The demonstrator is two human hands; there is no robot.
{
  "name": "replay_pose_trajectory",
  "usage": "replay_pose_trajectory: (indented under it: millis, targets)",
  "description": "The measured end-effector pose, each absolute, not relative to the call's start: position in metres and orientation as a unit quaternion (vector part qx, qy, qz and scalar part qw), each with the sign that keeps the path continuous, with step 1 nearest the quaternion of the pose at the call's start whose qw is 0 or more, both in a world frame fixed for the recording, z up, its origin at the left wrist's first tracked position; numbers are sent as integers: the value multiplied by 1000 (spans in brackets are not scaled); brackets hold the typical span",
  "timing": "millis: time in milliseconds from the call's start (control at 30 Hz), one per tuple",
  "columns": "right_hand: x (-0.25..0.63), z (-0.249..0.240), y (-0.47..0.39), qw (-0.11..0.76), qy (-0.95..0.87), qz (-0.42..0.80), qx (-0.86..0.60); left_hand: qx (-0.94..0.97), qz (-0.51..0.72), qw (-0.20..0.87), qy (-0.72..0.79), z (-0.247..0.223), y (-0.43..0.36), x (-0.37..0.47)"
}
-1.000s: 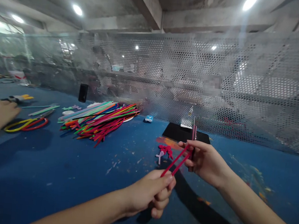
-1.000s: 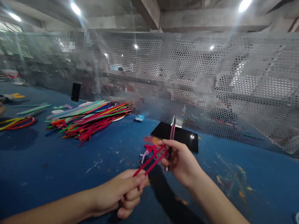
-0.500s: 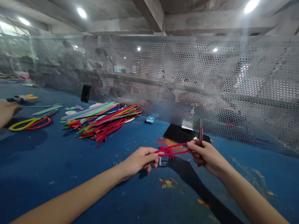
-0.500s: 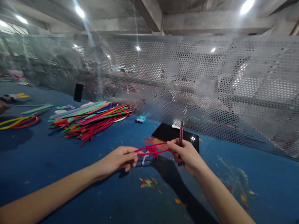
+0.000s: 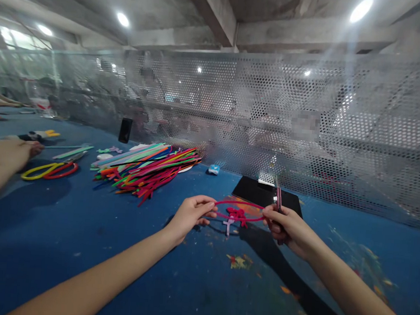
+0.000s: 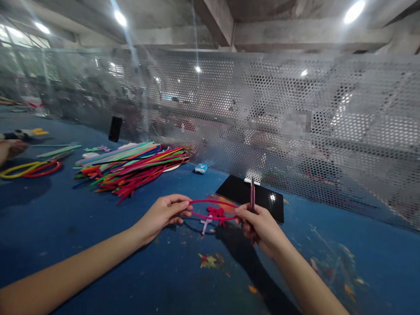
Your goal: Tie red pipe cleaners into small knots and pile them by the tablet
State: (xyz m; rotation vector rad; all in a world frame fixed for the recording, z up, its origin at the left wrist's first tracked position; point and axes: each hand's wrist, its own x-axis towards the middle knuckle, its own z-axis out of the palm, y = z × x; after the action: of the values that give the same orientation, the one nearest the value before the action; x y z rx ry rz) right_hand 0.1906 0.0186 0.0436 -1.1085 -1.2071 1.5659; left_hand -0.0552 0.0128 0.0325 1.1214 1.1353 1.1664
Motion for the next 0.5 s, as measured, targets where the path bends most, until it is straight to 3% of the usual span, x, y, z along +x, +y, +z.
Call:
replay_pose_trajectory:
  millis: [500]
  targets:
    - [196,50,18,406,-409,704,-415,464,436,611,470,30,6,-50]
